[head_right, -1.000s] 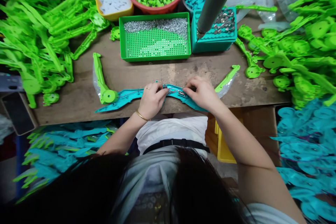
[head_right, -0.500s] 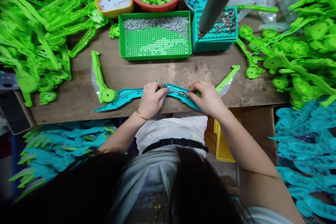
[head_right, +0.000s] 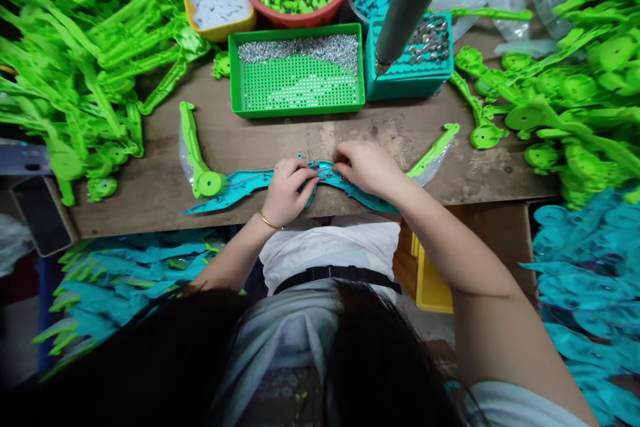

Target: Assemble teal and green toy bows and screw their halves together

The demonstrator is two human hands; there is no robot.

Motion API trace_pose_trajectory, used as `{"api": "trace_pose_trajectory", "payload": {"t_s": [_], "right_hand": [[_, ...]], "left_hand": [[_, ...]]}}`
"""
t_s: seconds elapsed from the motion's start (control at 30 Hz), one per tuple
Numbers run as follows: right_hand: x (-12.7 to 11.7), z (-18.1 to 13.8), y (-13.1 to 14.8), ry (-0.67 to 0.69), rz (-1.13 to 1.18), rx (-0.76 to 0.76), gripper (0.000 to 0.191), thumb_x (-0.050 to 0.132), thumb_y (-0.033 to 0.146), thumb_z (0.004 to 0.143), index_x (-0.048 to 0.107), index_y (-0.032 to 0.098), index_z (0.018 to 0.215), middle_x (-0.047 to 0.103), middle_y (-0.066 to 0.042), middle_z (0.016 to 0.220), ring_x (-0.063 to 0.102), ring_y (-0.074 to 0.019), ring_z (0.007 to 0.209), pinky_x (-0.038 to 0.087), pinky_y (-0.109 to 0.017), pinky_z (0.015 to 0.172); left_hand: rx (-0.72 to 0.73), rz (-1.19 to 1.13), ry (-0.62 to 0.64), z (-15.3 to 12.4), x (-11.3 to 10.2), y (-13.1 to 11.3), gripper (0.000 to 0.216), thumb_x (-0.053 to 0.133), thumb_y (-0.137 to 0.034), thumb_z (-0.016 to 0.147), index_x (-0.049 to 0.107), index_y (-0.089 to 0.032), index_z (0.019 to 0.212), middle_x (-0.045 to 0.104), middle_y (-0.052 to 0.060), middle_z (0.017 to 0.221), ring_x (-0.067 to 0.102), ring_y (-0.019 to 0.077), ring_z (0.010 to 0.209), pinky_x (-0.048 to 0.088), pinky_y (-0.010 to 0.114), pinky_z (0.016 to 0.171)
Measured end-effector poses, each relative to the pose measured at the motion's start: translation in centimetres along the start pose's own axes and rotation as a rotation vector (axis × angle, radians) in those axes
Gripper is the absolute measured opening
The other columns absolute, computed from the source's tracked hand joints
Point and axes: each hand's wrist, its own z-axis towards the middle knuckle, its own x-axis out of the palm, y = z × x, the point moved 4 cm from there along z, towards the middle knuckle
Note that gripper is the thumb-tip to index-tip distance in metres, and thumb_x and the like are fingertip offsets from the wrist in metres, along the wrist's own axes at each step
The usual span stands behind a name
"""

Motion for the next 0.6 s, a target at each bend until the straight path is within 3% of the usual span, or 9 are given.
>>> {"api": "trace_pose_trajectory", "payload": {"t_s": [0.13,0.27,0.43,0.6], "right_hand": [[-0.6,1.1,1.1,0.129,-0.198,-0.044,0.014,0.058,0.026,0.081,0.07,0.022,0.087,0.071,-0.005,0.081,0.06,-0.0195,0.071,0.03,-0.03,0.058],[-1.0,1.2,2.1,0.156,-0.322,-0.069,0.019,0.055,0.027,0.083,0.069,0.023,0.095,0.072,-0.007,0.082,0.06,-0.0211,0.07,0.023,-0.031,0.056],[-0.6,0.8,2.7,0.146,-0.299,-0.199,0.024,0.047,0.022,0.088,0.066,0.023,0.102,0.069,-0.006,0.1,0.062,-0.0198,0.079,0.027,-0.03,0.058],[-0.2,0.3,2.9,0.158,-0.358,-0.271,0.028,0.044,0.021,0.092,0.069,0.022,0.104,0.067,-0.007,0.101,0.062,-0.0196,0.083,0.032,-0.031,0.066]], "left_hand": [[-0.018,-0.058,-0.024,0.0,-0.2,0.0,0.015,0.052,-0.027,0.094,0.064,-0.018,0.098,0.062,0.008,0.098,0.056,0.02,0.097,0.044,0.035,0.089],[-0.04,-0.163,-0.068,-0.1,-0.7,0.1,0.017,0.053,-0.024,0.092,0.057,-0.017,0.107,0.061,0.009,0.103,0.056,0.0195,0.103,0.047,0.034,0.091],[-0.058,-0.149,-0.137,-0.1,-1.4,0.3,0.019,0.043,-0.011,0.089,0.056,-0.015,0.103,0.056,0.011,0.105,0.055,0.0186,0.103,0.048,0.033,0.092],[-0.073,-0.188,-0.23,-0.2,-1.2,0.7,0.019,0.047,-0.007,0.084,0.059,-0.015,0.096,0.054,0.011,0.11,0.055,0.0193,0.108,0.05,0.034,0.095]]}}
